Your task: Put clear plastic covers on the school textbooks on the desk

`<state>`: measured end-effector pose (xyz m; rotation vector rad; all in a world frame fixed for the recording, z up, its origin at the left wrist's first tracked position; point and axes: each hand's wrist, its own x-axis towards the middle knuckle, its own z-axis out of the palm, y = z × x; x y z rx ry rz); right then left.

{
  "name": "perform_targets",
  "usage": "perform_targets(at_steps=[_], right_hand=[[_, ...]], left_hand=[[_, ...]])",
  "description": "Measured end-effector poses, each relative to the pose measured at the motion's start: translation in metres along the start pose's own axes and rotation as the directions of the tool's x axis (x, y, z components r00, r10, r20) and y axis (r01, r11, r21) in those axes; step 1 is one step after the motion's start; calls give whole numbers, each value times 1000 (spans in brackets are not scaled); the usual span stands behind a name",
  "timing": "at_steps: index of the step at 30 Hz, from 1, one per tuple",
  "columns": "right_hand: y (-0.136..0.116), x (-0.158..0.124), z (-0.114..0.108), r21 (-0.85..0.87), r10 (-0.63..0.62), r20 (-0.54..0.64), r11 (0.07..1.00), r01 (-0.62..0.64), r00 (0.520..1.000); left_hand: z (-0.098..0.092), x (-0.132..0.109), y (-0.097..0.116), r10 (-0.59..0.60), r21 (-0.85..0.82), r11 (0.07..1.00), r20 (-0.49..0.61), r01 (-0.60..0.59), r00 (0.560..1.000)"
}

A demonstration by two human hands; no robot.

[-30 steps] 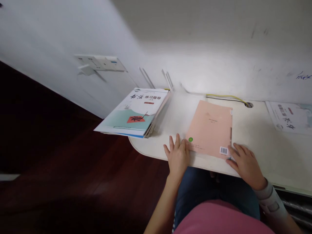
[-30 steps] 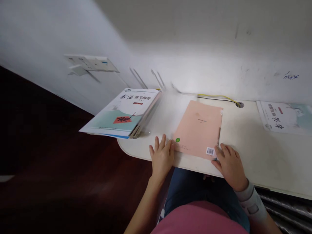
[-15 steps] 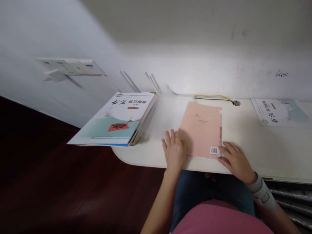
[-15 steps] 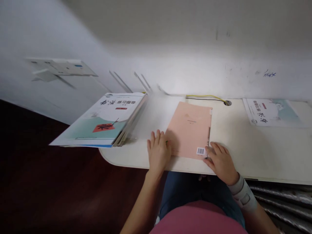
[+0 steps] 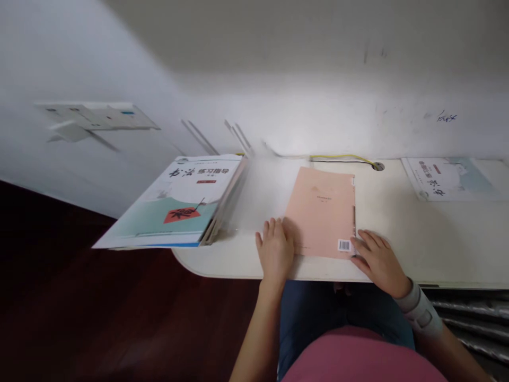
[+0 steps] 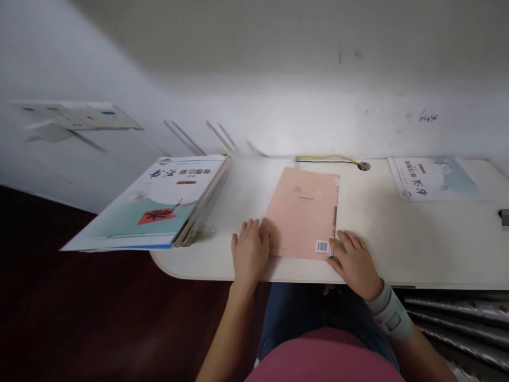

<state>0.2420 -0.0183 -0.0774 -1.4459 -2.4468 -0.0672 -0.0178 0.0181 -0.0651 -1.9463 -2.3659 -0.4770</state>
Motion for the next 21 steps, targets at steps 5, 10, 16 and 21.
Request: perform_targets(at_steps=[5,10,16,21], right_hand=[[-1,0,0,12,7,-5,1000,-7,1000],[0,-1,2,15,4,-8,1000,-4,1000],[2,-2,5,8,-2,-10,1000,2,1000],[1,-3,5,14,-3,-19,1000,3,1000]], left_hand=[[-2,2,-4,-3,73,997,4,3,1000],[-5,4,-9,-2,-53,999,9,2,1000],[-1,5,-18,57,-51,997,-66,-61,996],[2,2,-18,62,16,998,-43,-61,997]])
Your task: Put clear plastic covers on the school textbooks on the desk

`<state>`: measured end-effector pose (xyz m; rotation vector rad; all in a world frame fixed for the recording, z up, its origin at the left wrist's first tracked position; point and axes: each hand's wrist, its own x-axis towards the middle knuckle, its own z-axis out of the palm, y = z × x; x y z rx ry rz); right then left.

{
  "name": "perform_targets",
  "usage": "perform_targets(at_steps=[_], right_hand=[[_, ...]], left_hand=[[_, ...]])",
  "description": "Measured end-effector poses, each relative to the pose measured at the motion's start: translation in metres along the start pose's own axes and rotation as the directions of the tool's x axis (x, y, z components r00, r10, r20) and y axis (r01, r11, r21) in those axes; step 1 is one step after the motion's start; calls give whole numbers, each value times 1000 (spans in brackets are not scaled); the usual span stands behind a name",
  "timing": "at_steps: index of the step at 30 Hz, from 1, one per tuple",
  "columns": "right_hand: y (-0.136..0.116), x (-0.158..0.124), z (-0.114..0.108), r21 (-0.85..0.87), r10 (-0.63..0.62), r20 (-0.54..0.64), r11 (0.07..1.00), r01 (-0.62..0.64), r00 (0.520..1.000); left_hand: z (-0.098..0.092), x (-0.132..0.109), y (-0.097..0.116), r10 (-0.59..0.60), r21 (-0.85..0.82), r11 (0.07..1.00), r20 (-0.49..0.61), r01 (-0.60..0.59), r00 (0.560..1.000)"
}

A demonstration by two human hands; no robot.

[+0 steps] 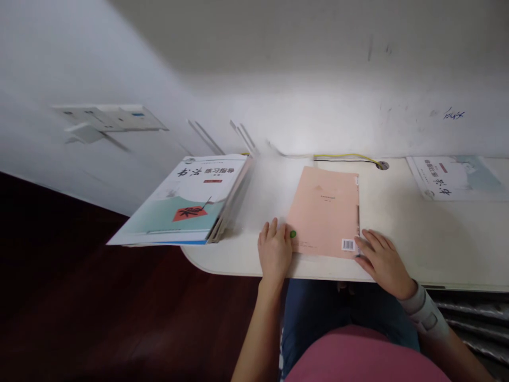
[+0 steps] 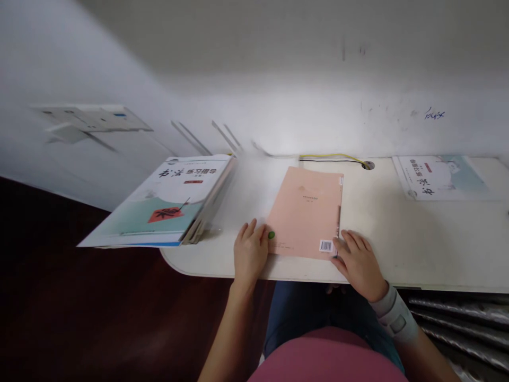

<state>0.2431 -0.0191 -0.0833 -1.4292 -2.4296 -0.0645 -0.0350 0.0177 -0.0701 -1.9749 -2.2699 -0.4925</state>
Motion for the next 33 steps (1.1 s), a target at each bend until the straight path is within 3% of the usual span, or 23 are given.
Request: perform_targets(at_steps=[7,11,15,17,19,21,23,29,33], right_hand=[[1,0,0,-12,-2,9,1000,2,1000],[-1,0,0,-1,1,18,1000,-1,1000],[-1,2,-3,33,1,23,999,-2,1000],[4,1,-5,49,26,-1,998,-26,1000],[13,-5,-8,11,119,-41,993,-119,992],[26,-17,-12,-72,227,-59,970,-231,972],[40,-34,-17,-148,274,-28,950,-275,961],[71,-73,-32,-187,196,118,967,-172,974],[82,-75,-35,-130,152,127,982,-136,980]], left_hand=[[-6,-2,4,-3,-17,1000,-4,3,1000],[-10,-2,8,-1,-122,992,-26,-2,1000],[-22,-6,39,-3,-338,941,-26,-6,1000],[-28,-11,66,111,-412,903,-47,-120,993],[-29,-16,91,363,-447,822,-63,-351,930],[-25,-19,110,607,-459,694,-42,-555,794],[-16,-20,120,726,-461,607,-9,-648,687],[17,-20,128,774,-429,591,62,-683,631],[19,-23,125,820,-311,562,88,-766,565]])
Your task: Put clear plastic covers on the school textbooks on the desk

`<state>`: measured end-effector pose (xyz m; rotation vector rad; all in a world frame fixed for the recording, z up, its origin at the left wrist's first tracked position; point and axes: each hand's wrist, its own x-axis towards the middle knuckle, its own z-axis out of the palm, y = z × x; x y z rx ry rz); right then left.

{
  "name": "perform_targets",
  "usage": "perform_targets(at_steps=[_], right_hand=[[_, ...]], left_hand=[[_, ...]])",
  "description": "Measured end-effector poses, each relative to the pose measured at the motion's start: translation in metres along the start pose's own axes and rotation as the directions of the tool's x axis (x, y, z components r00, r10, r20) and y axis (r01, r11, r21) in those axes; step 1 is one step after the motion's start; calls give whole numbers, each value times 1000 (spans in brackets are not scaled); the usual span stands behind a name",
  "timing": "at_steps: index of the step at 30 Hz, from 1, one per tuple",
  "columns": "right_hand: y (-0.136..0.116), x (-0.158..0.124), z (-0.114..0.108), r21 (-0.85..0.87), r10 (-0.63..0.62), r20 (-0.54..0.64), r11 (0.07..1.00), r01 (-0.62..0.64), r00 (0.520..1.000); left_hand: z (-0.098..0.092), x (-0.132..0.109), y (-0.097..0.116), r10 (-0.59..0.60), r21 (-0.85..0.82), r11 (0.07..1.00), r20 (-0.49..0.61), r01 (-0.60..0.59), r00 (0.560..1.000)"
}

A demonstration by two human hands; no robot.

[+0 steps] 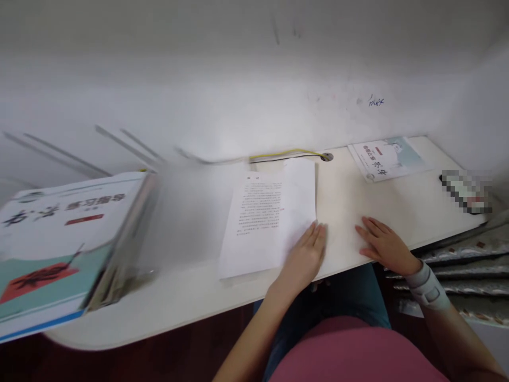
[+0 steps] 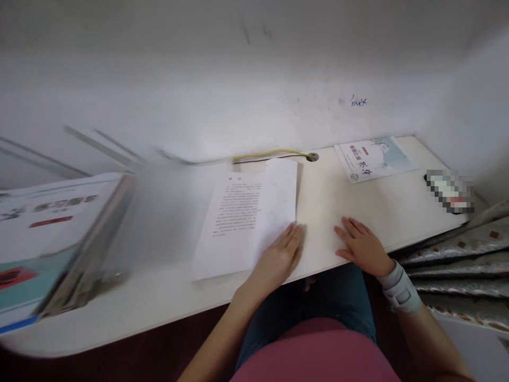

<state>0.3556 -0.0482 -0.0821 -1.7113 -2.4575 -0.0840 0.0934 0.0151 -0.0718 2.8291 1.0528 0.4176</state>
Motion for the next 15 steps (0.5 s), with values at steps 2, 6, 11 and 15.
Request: perform_targets(at_steps=[2,6,11,15], right_hand=[[2,1,0,26,-9,-3,1000,9,1000],[5,2,3,73,-15,-10,997,16,1000],[7,1,6,146,-9,-50,989,17,999],[8,0,5,178,-3,-57,984,13,998]], left_hand=[[-3,-6,-2,-27,73,997,-10,28,1000],[-10,-18,-11,-91,80,993,20,89,996],[-20,-30,-32,-79,50,996,57,76,995],[-23,-51,-49,-167,63,983,-95,173,981]])
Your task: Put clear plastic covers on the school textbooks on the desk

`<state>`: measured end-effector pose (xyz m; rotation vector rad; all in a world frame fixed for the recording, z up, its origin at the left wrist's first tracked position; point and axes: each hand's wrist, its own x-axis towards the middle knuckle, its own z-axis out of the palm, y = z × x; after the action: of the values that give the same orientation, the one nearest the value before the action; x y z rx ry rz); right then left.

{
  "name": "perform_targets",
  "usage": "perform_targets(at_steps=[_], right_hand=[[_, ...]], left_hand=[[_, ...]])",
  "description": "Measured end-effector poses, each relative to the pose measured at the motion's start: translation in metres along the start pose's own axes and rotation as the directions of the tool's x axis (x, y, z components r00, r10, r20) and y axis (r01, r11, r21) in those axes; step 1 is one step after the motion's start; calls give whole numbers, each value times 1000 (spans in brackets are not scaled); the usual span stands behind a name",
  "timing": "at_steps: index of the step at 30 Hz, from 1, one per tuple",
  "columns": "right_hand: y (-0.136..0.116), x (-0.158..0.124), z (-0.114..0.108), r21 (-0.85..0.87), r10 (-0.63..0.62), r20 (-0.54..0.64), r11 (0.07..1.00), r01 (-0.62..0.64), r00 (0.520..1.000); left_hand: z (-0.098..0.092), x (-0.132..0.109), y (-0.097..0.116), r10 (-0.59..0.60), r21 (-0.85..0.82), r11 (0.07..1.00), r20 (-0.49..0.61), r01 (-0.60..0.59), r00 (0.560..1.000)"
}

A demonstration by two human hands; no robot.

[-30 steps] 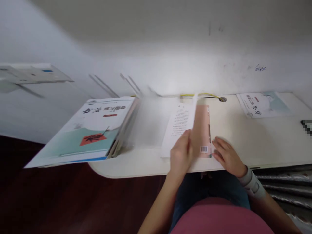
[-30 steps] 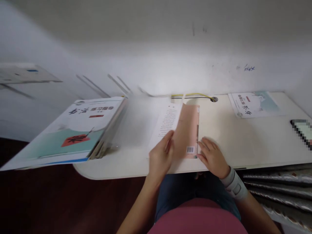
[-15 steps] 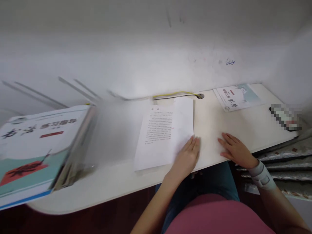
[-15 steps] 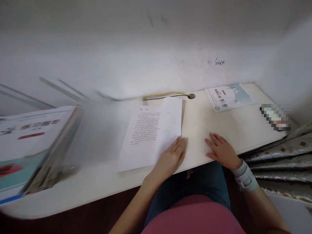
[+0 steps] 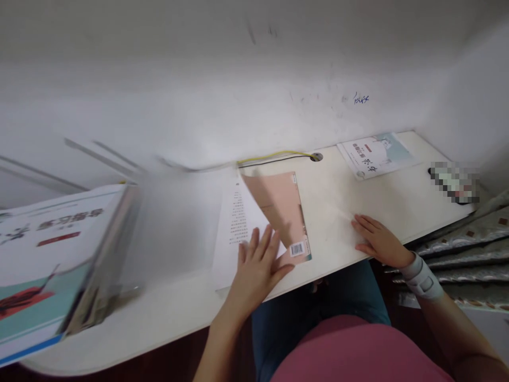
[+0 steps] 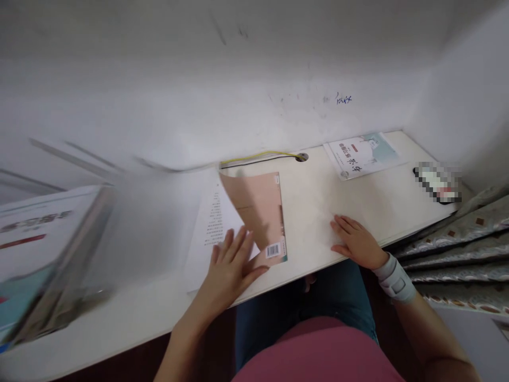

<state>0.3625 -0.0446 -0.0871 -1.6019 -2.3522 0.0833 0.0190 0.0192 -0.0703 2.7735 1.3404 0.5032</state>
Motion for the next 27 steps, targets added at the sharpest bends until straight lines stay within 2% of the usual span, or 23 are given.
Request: perform_targets(at_steps=[4,6,8,9,11,13,15,17,21,27], right_hand=[[1,-1,-1,37,-1,-9,999,1,1000],[1,-2,-1,47,3,-20,999,-2,1000],[1,-2,-1,45,11,-33,999,-9,999],[1,-2,-1,39,12,-38,999,-10,999],[-1,-2,-1,11,5,-41,1000,-4,999],[-4,-1,-2,-27,-14,-30,1000,13,999],[-6,0,-3,-65,-28,-21,998,27,999],[-7,0,-2,-86,-38,-24,996,36,999],[-2,0,1,-59,-49,-47,997,46,998],[4,-4,-1,120,9,-71,993,0,997]], left_hand=[[-1,-10,-6,-89,-164,984,-127,68,988],[-1,-3,3,-103,-173,982,-188,70,977],[0,12,23,-60,-119,992,-204,36,977],[2,22,36,-19,-75,997,-188,5,982],[7,43,64,62,30,998,-78,-60,995],[15,62,90,122,83,989,42,-125,992],[24,74,107,143,105,982,133,-157,981],[32,79,114,138,114,980,191,-162,972],[40,78,109,139,101,980,259,-170,956],[38,80,114,149,86,980,299,-182,943]])
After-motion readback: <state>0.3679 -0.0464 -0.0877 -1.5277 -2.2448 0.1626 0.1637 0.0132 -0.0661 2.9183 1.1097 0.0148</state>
